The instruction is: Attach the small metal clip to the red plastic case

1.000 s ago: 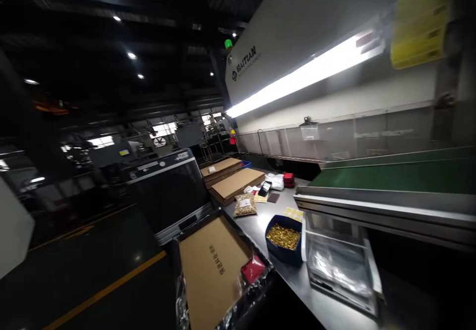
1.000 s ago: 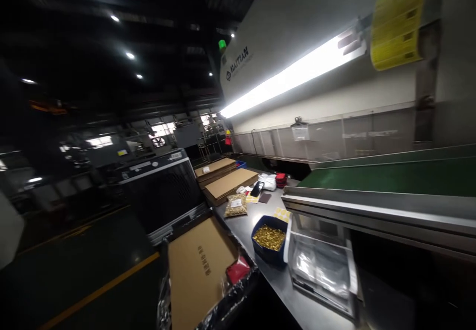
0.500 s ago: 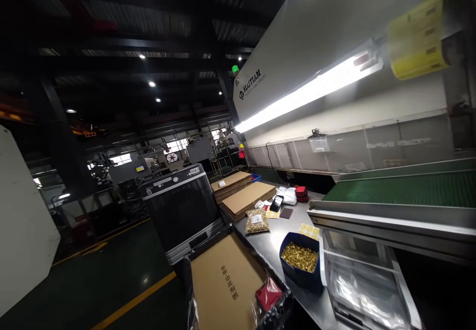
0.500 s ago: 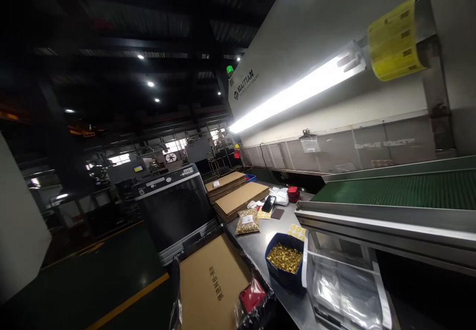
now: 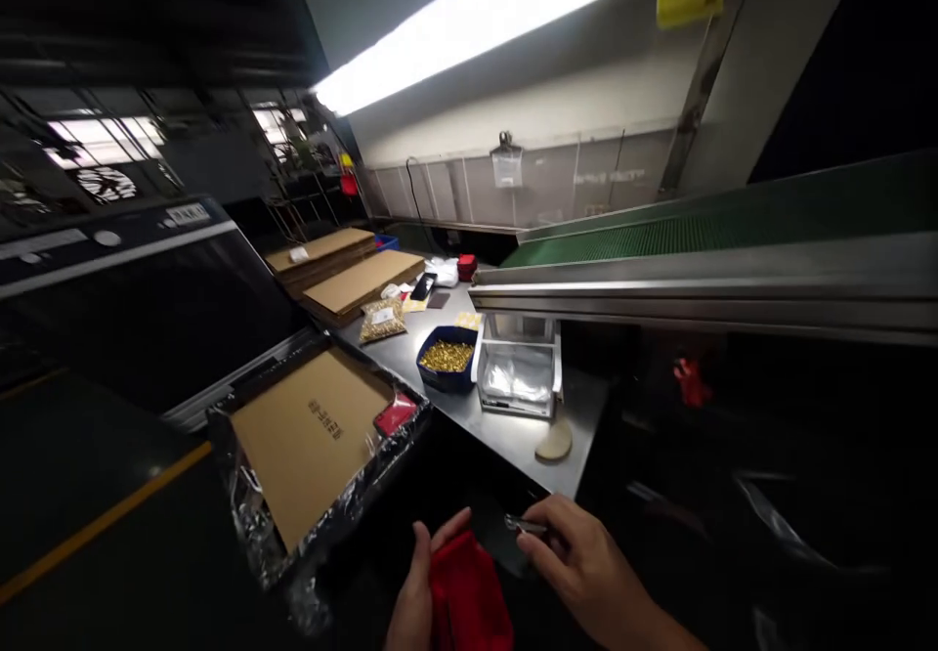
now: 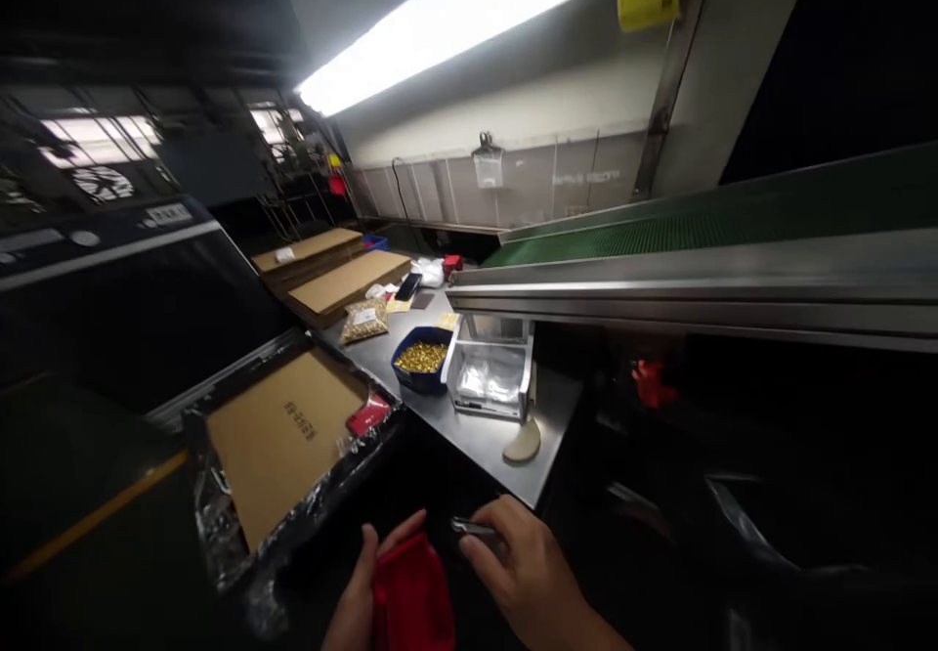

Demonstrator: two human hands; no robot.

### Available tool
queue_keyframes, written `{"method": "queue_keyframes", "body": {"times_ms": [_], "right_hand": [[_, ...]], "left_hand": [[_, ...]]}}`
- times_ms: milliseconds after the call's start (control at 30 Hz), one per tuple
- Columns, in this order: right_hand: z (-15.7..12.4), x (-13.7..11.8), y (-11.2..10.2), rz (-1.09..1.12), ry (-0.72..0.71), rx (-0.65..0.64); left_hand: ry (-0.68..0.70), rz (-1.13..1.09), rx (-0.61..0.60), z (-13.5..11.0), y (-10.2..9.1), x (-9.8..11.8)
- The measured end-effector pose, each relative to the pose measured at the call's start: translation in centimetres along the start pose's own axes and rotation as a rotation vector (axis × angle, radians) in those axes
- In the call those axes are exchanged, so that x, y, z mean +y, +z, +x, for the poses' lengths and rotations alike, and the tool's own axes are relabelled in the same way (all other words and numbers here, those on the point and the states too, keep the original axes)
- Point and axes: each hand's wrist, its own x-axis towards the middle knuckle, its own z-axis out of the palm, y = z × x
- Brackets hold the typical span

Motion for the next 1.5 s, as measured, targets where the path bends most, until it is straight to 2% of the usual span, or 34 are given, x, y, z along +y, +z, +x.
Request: {"method": "queue_keyframes", "body": {"times_ms": [133, 267, 433, 567, 767, 933, 1100, 1200, 1400, 1500], "right_hand": [[-0.6, -4.3, -0.8, 0.074, -0.068, -0.111], [-0.8, -6.2, -1.1, 0.032, -0.073, -0.205], [-0.7, -6.6, -0.4, 0.038, -0.043, -0.245], [-0.7, -6.7, 0.0, 0.056, -0.02, -0.248], [-0.7, -7.1, -0.1, 0.08, 0.005, -0.26], [-1.0, -7.1, -0.1, 0.096, 0.025, -0.26], [-1.0, -6.7, -0.3, 0.155, -0.024, -0.28], [-0.9, -6.0, -0.9, 0.126, -0.111, -0.215], [-0.1, -5.3, -1.5, -0.242, -0.601, -0.071], [0.3, -5.4, -1.4, -0.269, -0.704, -0.056]], "left_hand": [[-0.017, -0.201, -0.029, 0.3, 1.3, -0.8], [-0.058, -0.291, -0.03, -0.7, 2.9, -1.0], [-0.055, -0.22, 0.049, -1.4, 3.5, -1.0], [-0.029, -0.203, 0.028, -1.4, 3.6, -1.0], [-0.035, -0.095, 0.103, -1.7, 4.1, -0.9], [-0.042, -0.018, 0.105, -1.9, 4.0, -1.2], [-0.041, -0.095, 0.072, -1.8, 3.9, -1.4], [-0.066, -0.192, 0.063, -1.9, 4.0, -1.3], [-0.132, -0.289, -0.001, -1.7, 4.2, -1.2], [-0.151, -0.322, -0.058, -1.4, 4.4, -1.3]]}}
